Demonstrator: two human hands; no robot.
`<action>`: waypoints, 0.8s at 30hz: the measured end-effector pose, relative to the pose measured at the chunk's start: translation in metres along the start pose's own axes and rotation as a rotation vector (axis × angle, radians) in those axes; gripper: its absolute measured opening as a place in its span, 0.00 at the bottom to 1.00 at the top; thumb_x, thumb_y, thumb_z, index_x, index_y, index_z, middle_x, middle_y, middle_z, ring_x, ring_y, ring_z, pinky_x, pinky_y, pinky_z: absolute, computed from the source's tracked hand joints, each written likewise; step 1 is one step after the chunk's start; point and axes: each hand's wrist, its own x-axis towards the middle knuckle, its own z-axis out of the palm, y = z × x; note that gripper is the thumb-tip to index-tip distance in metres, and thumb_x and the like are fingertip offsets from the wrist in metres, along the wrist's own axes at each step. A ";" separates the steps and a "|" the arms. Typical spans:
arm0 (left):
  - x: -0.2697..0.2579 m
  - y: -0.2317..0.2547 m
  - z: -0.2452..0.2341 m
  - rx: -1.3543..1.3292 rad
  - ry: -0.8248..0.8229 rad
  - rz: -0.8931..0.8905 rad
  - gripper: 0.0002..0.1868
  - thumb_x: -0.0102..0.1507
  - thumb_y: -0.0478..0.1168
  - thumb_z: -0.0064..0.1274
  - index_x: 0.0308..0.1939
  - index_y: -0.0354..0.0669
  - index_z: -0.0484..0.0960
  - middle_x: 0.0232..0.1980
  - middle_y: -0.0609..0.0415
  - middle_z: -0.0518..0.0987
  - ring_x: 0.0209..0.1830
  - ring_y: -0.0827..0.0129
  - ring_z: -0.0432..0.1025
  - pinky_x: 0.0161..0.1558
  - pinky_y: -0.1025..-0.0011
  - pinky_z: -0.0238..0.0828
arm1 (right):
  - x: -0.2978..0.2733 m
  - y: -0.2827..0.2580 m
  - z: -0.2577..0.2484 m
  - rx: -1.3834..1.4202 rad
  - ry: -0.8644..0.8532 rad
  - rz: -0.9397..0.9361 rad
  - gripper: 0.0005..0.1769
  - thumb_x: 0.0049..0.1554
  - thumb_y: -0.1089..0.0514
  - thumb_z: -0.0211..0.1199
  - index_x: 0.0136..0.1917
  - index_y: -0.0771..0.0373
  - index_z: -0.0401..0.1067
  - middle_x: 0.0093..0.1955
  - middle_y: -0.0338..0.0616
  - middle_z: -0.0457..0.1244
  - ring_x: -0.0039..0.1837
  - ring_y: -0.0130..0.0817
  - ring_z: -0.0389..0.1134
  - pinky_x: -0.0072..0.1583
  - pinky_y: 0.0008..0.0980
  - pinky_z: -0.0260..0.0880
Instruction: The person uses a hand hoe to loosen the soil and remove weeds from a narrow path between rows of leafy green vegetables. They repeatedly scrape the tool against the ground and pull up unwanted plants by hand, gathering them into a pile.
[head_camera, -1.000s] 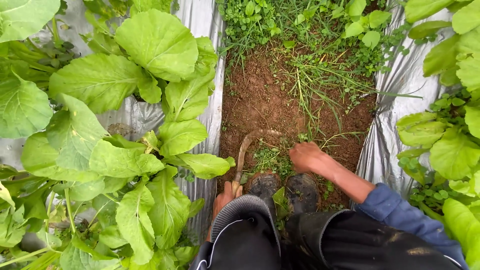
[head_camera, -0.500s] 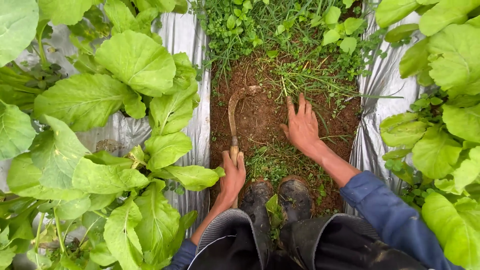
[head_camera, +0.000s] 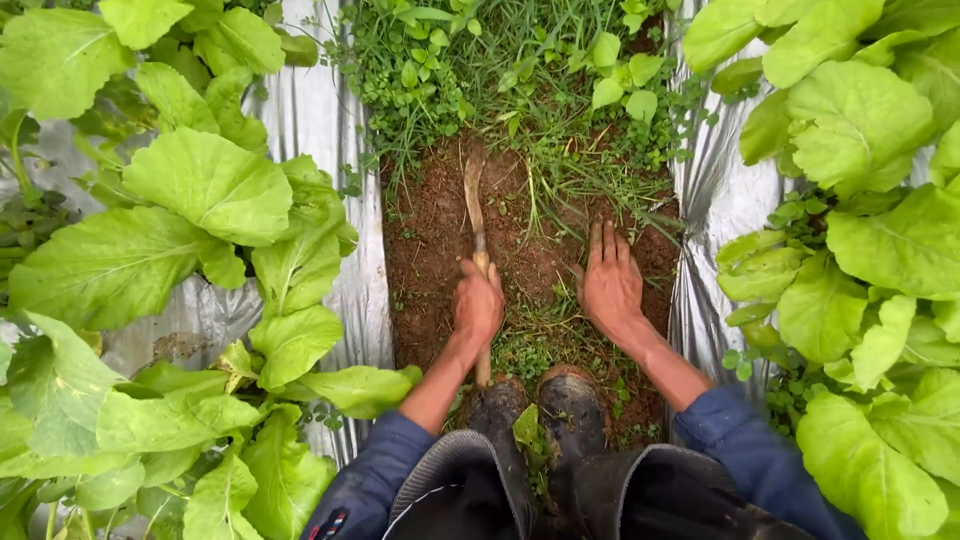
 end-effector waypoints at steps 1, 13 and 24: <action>-0.016 0.003 -0.008 0.022 -0.052 -0.011 0.19 0.73 0.48 0.36 0.50 0.32 0.69 0.30 0.29 0.80 0.27 0.43 0.80 0.24 0.56 0.73 | 0.000 -0.002 -0.004 0.000 -0.040 0.005 0.38 0.63 0.47 0.57 0.79 0.69 0.55 0.79 0.65 0.51 0.76 0.56 0.55 0.64 0.49 0.68; 0.000 0.040 -0.029 -0.080 -0.205 0.000 0.21 0.74 0.47 0.32 0.53 0.28 0.67 0.31 0.32 0.79 0.27 0.47 0.77 0.25 0.57 0.72 | 0.005 0.024 0.014 -0.014 -0.200 -0.034 0.39 0.60 0.43 0.57 0.75 0.69 0.62 0.80 0.60 0.53 0.77 0.52 0.54 0.63 0.45 0.70; -0.004 0.035 -0.037 0.032 -0.257 0.051 0.23 0.74 0.48 0.32 0.55 0.27 0.67 0.30 0.38 0.78 0.27 0.51 0.77 0.27 0.58 0.70 | -0.017 0.016 -0.010 0.061 -0.204 -0.006 0.36 0.60 0.47 0.59 0.75 0.69 0.62 0.82 0.62 0.48 0.78 0.56 0.53 0.67 0.49 0.68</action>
